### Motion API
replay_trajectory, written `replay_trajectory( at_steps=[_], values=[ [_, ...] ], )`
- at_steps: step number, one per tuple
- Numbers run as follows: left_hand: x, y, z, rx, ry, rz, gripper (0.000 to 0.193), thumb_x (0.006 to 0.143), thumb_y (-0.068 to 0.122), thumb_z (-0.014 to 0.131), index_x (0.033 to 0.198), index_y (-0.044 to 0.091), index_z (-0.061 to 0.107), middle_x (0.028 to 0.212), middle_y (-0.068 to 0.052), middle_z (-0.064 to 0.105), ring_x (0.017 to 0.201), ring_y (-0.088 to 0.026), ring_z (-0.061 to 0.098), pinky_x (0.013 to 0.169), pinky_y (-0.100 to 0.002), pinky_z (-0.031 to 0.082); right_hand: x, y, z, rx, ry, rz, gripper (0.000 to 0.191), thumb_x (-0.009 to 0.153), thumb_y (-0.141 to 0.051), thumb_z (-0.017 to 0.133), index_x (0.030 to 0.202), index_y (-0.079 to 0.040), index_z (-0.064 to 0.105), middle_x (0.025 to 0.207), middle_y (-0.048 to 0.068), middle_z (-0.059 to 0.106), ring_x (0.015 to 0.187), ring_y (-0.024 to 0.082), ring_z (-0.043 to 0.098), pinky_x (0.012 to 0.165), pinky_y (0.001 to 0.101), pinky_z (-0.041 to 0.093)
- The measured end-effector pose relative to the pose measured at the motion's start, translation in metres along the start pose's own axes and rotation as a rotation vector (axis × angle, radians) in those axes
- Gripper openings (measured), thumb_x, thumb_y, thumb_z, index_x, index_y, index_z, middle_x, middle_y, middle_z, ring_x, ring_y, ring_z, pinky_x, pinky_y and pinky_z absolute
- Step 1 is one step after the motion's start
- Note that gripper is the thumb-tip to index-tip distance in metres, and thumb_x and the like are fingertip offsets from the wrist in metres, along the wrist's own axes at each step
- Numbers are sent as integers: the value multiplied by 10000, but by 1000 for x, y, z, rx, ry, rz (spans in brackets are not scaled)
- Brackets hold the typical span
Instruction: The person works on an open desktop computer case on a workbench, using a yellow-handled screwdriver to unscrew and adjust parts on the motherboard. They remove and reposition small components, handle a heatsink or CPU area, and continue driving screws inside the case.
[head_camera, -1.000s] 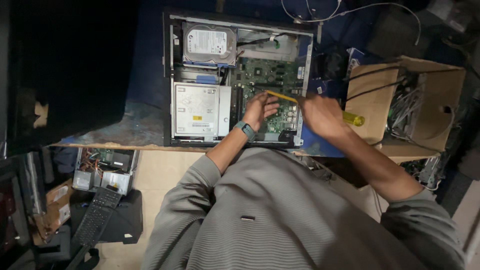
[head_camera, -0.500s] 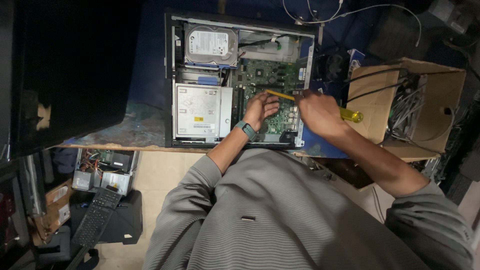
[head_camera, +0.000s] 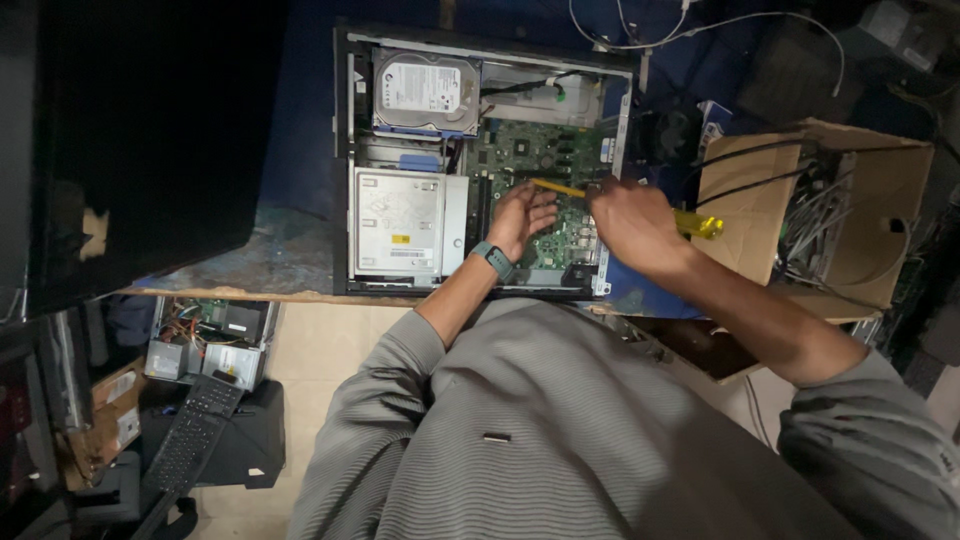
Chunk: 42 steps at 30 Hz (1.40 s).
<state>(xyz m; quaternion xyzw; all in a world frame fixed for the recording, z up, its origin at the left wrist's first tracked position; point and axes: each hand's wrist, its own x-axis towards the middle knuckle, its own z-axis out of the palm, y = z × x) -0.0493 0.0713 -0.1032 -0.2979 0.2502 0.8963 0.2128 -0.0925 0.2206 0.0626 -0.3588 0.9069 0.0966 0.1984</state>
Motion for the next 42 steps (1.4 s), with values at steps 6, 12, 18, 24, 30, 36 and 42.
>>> replay_trajectory(
  at_steps=[6, 12, 18, 24, 30, 36, 42],
  values=[
    [-3, 5, 2, 8, -6, -6, 414, 1069, 263, 467, 1404, 19, 471, 1198, -185, 684, 894, -218, 676, 830, -369, 601, 9, -5, -6, -46, -44, -10, 133, 821, -87, 645, 836, -15, 755, 884, 206, 728, 802, 355, 749, 628, 441, 597],
    [-4, 6, 1, -45, 2, -3, 381, 1072, 283, 487, 1368, 43, 485, 1163, -170, 676, 882, -215, 667, 823, -370, 591, 23, -15, -17, -100, -158, -20, 110, 839, -106, 667, 836, -48, 761, 829, 165, 732, 746, 308, 758, 586, 405, 587],
    [-4, 2, -2, -42, -63, 7, 355, 1086, 327, 455, 1275, 41, 551, 1114, -146, 690, 862, -199, 670, 805, -360, 590, 29, -24, -27, -309, 32, -135, 76, 774, -151, 703, 784, -97, 756, 812, 112, 703, 754, 251, 714, 571, 360, 541],
    [-13, -14, -7, 16, -55, -54, 285, 1076, 271, 438, 1231, 62, 553, 1038, -90, 674, 845, -176, 675, 790, -349, 601, 55, -39, -34, -448, -9, -172, 145, 826, -207, 690, 757, -95, 751, 788, 109, 700, 773, 263, 667, 691, 397, 492],
    [-41, -6, -25, 104, -3, 103, 253, 1052, 224, 459, 1227, 72, 561, 939, -48, 664, 761, -145, 636, 690, -323, 585, 78, -66, -46, -716, 10, -289, 183, 815, -249, 694, 751, -95, 769, 774, 121, 702, 713, 229, 639, 660, 360, 478],
    [-98, 113, -15, 474, 164, 888, 294, 1062, 269, 653, 1258, 51, 623, 993, -36, 623, 873, -117, 582, 777, -281, 510, 92, -82, -49, -720, -89, -499, 191, 918, -199, 661, 846, -79, 793, 788, 109, 740, 747, 256, 657, 777, 414, 490],
    [-136, 194, 66, 1183, -285, 1174, 311, 1025, 163, 720, 1304, 36, 667, 1321, -126, 649, 1271, -268, 645, 1096, -348, 508, 103, -88, -28, -986, 289, -569, 320, 802, -202, 613, 1045, -54, 759, 1048, 148, 706, 928, 283, 651, 758, 447, 507]
  ],
)
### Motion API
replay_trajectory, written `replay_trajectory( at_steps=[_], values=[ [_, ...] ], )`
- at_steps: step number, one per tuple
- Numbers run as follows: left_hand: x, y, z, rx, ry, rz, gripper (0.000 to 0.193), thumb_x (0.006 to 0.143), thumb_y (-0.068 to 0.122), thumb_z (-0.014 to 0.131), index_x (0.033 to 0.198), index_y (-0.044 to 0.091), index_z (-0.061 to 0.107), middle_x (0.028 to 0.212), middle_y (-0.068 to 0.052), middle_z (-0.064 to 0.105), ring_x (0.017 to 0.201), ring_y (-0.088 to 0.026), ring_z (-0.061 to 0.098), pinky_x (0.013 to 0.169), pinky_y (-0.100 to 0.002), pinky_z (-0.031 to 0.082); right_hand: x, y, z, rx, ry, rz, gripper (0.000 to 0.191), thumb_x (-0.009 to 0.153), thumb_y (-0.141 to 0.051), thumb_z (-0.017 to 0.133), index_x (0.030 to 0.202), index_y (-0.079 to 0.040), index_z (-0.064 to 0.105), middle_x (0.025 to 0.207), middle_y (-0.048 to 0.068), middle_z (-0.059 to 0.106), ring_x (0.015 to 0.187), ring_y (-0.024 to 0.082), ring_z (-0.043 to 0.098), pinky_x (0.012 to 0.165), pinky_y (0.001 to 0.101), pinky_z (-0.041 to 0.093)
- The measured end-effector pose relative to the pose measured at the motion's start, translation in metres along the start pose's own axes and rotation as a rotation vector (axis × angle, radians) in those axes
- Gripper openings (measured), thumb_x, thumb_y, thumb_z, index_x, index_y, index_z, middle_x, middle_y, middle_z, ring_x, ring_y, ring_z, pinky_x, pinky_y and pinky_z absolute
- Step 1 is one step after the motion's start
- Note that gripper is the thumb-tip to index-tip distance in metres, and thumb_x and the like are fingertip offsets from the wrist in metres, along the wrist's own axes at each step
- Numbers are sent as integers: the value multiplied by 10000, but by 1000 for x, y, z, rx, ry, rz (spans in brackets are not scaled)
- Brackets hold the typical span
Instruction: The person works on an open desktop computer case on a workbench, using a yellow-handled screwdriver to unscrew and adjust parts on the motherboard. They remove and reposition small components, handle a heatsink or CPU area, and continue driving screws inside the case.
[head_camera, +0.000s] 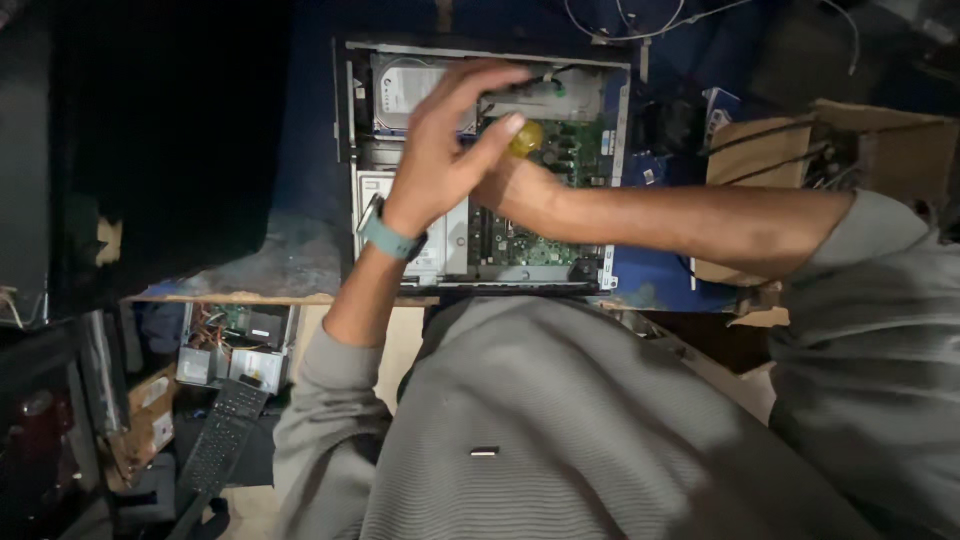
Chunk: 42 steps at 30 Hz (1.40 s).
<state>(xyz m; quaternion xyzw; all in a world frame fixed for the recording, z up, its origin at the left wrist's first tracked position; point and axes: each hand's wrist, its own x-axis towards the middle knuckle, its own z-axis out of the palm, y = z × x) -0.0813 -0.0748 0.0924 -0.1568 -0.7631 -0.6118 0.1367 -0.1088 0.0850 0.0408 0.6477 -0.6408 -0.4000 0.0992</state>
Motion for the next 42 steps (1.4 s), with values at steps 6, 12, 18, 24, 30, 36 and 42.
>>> replay_trajectory(
  at_steps=[6, 12, 18, 24, 30, 36, 42],
  values=[
    [29, 16, 23, -15, -175, 60, 313, 934, 261, 828, 1193, 102, 754, 1238, -70, 629, 1084, -221, 705, 947, -337, 597, -14, -32, 51, 107, -109, 67, 408, 867, -165, 572, 1253, -60, 652, 1230, 151, 637, 1100, 273, 608, 891, 413, 495],
    [30, 22, 48, 159, -181, 33, 313, 895, 264, 863, 1160, 119, 779, 1094, -70, 612, 957, -220, 695, 872, -359, 574, -15, -78, 107, 229, 173, 352, 416, 1000, -145, 483, 1407, -102, 555, 1387, 128, 584, 1286, 200, 563, 1108, 364, 428],
    [30, 23, 41, 159, -111, 123, 331, 940, 204, 818, 1253, 128, 741, 1155, -74, 616, 1052, -244, 695, 1012, -367, 604, -1, -70, 125, 228, 156, 34, 360, 1021, -129, 470, 1349, -45, 593, 1308, 167, 634, 1222, 224, 601, 1083, 362, 438],
    [24, 26, 34, 37, -214, 59, 292, 1003, 69, 679, 1283, 142, 714, 1344, -72, 690, 1175, -241, 729, 1025, -323, 615, 6, -61, 117, 272, 132, -5, 319, 1000, -136, 514, 1285, -41, 623, 1260, 167, 646, 1180, 248, 615, 1052, 382, 455],
    [25, 27, 42, 156, -17, 236, 295, 820, 196, 844, 1083, 97, 755, 1134, -134, 578, 1061, -303, 632, 958, -370, 568, 4, -61, 118, 315, 119, -15, 280, 979, -142, 558, 1221, -37, 653, 1212, 167, 658, 1138, 273, 628, 1021, 402, 472],
    [18, 22, 53, 105, -18, 28, 251, 914, 125, 825, 1163, 136, 794, 1155, -78, 634, 1061, -217, 676, 895, -339, 571, -13, -65, 48, 695, -70, -149, 244, 958, -149, 602, 1157, -33, 683, 1164, 167, 671, 1096, 297, 642, 989, 423, 489],
    [6, 23, 61, 43, 80, 31, 288, 916, 106, 775, 1203, 112, 762, 1153, -104, 657, 1052, -257, 682, 931, -343, 555, -61, -107, -26, 1386, 641, 408, 307, 859, -226, 711, 1066, 2, 706, 1087, 211, 653, 1053, 381, 615, 897, 493, 477]
  ],
)
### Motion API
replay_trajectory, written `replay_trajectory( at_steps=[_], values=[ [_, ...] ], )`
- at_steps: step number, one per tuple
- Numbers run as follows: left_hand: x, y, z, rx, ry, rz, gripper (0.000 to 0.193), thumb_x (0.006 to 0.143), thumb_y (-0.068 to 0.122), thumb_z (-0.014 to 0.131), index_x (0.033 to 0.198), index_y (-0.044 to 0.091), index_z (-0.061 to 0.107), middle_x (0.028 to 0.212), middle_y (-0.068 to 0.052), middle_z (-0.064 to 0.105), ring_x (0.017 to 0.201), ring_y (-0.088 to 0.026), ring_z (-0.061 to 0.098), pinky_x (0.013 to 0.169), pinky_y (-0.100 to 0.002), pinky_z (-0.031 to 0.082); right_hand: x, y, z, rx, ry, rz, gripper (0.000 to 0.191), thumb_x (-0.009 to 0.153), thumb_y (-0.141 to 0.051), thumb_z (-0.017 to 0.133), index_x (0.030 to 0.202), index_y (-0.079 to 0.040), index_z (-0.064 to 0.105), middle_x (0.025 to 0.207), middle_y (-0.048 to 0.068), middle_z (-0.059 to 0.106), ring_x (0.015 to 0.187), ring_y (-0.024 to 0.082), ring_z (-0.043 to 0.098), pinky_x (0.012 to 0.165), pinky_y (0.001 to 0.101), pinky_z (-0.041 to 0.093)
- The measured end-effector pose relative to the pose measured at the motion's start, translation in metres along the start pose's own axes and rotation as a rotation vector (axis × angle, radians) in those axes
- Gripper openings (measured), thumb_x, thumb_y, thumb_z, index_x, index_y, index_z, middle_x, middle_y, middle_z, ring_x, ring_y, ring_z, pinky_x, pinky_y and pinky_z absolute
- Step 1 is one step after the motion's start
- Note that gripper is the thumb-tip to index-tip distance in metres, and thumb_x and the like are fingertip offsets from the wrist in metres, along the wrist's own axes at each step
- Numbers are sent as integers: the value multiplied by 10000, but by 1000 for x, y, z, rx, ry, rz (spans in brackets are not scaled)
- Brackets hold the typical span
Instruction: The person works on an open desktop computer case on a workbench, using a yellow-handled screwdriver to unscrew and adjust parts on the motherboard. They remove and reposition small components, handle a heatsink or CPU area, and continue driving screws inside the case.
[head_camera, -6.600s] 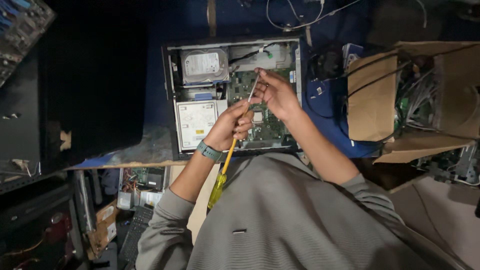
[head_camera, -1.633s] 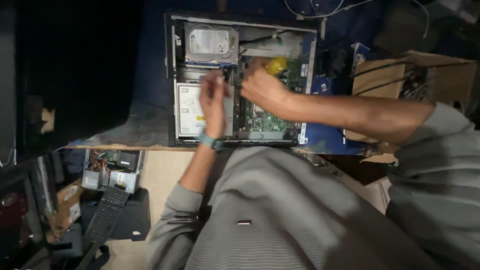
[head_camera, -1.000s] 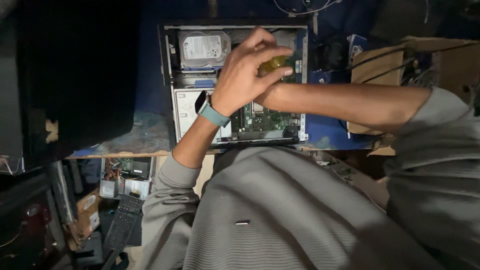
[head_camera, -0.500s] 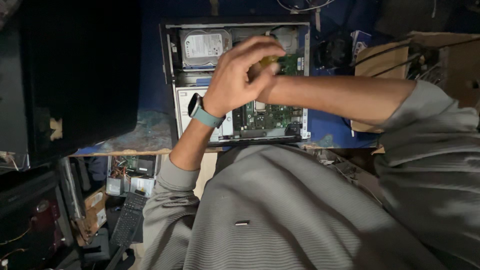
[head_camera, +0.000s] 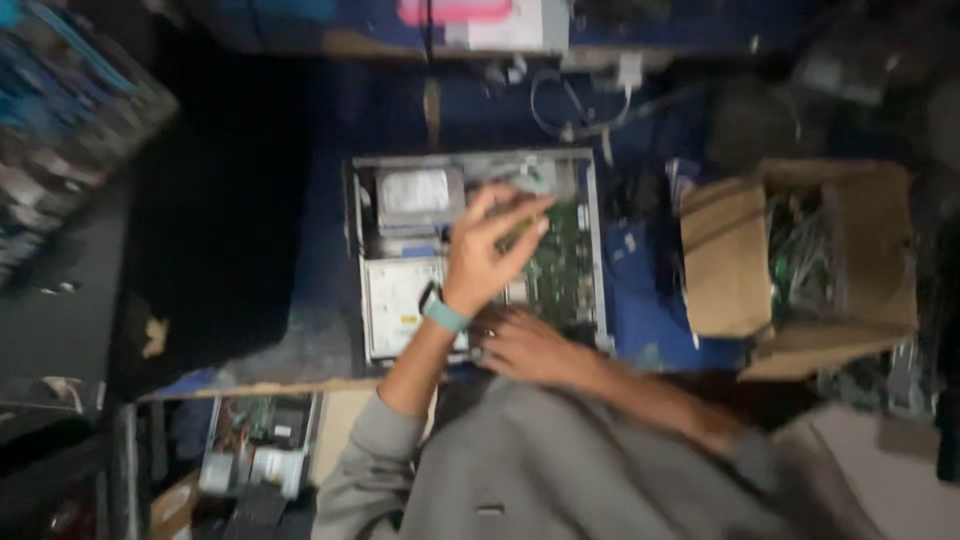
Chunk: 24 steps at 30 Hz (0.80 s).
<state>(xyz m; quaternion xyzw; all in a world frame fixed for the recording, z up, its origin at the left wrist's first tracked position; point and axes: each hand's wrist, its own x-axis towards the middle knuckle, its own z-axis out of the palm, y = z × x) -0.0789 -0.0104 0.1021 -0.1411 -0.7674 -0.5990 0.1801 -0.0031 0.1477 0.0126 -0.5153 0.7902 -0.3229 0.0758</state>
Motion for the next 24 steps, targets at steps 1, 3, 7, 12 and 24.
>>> replay_trajectory(
  at_steps=[1, 3, 7, 12, 24],
  values=[
    [-3, 0, 1, -10, 11, -37, 299, 914, 105, 760, 1213, 100, 756, 1145, -112, 667, 1021, -255, 690, 902, -329, 552, -15, -4, -1, 36, -72, 230, 267, 897, -244, 707, 1047, -22, 714, 1054, 195, 650, 1036, 370, 613, 911, 474, 486],
    [-7, -3, 5, -4, 57, 5, 275, 918, 85, 741, 1192, 67, 750, 1148, -120, 676, 1065, -273, 690, 950, -348, 550, -47, -5, -6, 119, 18, 461, 250, 924, -256, 719, 1051, -41, 725, 1093, 164, 670, 1081, 360, 622, 949, 445, 494],
    [-12, -12, 15, -65, 166, 15, 240, 909, 72, 678, 1138, 56, 749, 1175, -134, 675, 1070, -268, 705, 935, -351, 568, -88, 2, -16, 260, 187, 727, 270, 895, -246, 725, 1078, -47, 730, 1162, 114, 697, 1082, 302, 682, 895, 381, 554],
    [-8, -6, 29, -6, 263, 3, 191, 854, 111, 802, 1038, 62, 794, 1092, -164, 627, 967, -284, 673, 838, -360, 560, -70, 8, -33, 236, 172, 524, 236, 914, -211, 715, 1075, -42, 745, 1077, 103, 725, 1032, 288, 708, 876, 380, 555],
    [-19, 22, 16, -99, 82, -25, 202, 1014, 141, 591, 1168, 41, 678, 1149, -136, 715, 1076, -296, 716, 939, -359, 546, -10, -26, -51, 226, 618, 412, 147, 854, -79, 765, 978, -2, 757, 1000, 137, 718, 930, 263, 721, 828, 343, 555]
  ],
)
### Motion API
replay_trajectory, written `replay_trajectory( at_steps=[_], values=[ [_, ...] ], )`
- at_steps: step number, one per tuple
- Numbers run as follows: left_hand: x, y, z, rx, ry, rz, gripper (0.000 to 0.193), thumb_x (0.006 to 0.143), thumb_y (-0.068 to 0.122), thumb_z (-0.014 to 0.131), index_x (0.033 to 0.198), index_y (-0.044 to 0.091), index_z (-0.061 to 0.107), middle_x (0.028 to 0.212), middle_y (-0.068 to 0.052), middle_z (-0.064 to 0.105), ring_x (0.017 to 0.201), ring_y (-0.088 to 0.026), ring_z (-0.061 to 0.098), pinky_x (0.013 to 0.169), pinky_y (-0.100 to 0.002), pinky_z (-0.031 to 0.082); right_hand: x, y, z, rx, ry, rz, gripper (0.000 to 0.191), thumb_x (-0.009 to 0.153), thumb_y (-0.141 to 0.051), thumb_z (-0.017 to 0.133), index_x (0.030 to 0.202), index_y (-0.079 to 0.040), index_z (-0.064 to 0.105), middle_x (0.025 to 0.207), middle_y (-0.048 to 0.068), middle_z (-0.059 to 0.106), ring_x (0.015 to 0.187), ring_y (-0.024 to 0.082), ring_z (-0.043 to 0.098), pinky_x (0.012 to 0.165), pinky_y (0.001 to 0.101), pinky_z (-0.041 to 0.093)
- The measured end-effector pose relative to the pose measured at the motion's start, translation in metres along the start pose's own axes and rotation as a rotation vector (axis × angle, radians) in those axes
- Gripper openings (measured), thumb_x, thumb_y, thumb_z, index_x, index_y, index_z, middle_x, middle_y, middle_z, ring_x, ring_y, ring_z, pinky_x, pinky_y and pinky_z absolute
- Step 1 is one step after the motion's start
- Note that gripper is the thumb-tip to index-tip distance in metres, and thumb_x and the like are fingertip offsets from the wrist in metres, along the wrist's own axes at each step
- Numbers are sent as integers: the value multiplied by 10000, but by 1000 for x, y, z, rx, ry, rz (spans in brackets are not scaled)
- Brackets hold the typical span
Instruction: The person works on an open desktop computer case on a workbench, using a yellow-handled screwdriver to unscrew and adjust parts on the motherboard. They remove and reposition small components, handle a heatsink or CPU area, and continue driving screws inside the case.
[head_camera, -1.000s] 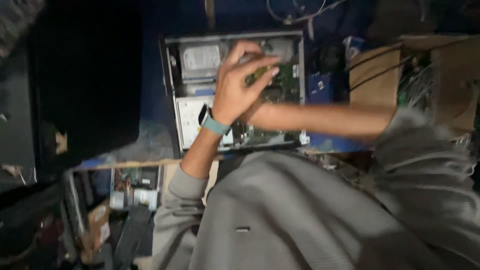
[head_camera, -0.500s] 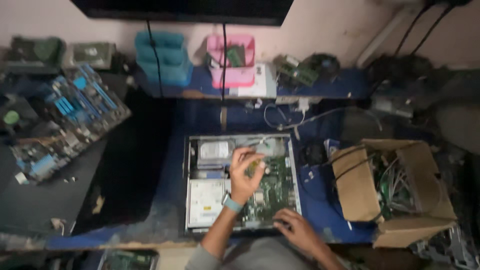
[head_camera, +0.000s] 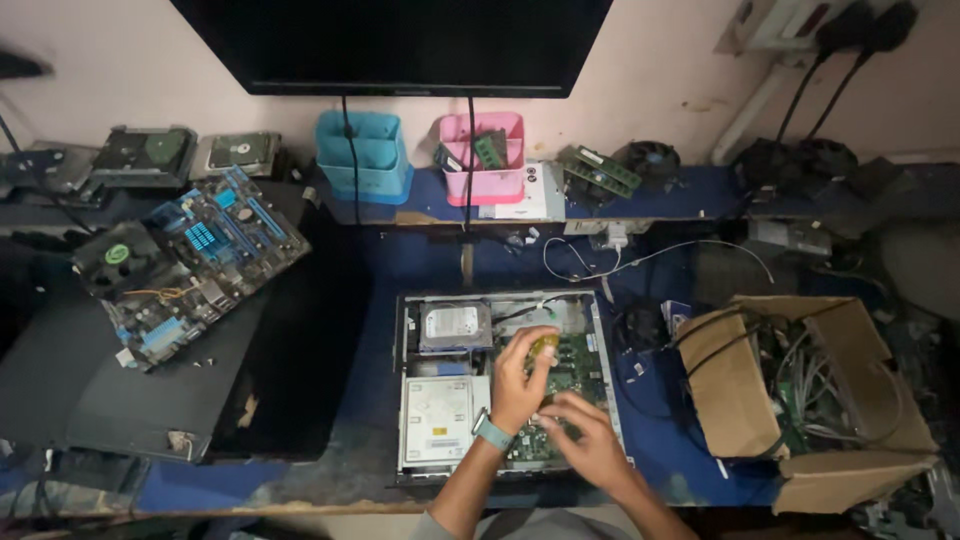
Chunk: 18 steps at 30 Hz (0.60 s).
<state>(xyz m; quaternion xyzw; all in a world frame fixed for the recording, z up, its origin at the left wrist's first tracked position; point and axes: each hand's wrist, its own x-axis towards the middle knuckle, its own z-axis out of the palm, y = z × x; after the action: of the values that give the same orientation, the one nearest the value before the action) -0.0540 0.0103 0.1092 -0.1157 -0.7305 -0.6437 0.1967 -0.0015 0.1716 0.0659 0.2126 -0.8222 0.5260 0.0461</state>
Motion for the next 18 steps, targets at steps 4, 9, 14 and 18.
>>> replay_trajectory(
  at_steps=[4, 9, 14, 18],
  values=[
    [0, -13, -5, 13, -66, 5, 237, 1029, 170, 562, 1173, 38, 697, 1218, -173, 668, 1149, -332, 666, 985, -390, 520, -3, -7, -10, -28, 64, -23, 105, 876, -49, 724, 969, -3, 733, 1021, 124, 745, 979, 254, 733, 865, 342, 556],
    [2, -50, -14, 40, -183, 68, 245, 1054, 204, 583, 1185, 60, 733, 1314, -172, 645, 1253, -364, 612, 1072, -405, 478, 22, -14, -28, -122, 171, -66, 153, 962, -62, 689, 1097, 3, 719, 1151, 147, 720, 1074, 273, 704, 951, 355, 549],
    [16, -66, -17, -321, -187, -106, 209, 996, 136, 648, 1186, 51, 657, 1271, -115, 627, 1183, -215, 624, 1043, -320, 507, 76, -37, -36, -175, 114, -181, 312, 980, -43, 650, 1286, 18, 666, 1308, 197, 656, 1214, 325, 652, 1025, 391, 512],
    [11, -68, -21, -494, -189, -208, 157, 1019, 81, 678, 1165, 34, 648, 1193, -105, 680, 1172, -156, 638, 1076, -291, 509, 93, -45, -26, -147, -19, -190, 321, 997, -10, 619, 1314, 4, 666, 1328, 190, 665, 1230, 324, 661, 1028, 378, 527]
  ],
)
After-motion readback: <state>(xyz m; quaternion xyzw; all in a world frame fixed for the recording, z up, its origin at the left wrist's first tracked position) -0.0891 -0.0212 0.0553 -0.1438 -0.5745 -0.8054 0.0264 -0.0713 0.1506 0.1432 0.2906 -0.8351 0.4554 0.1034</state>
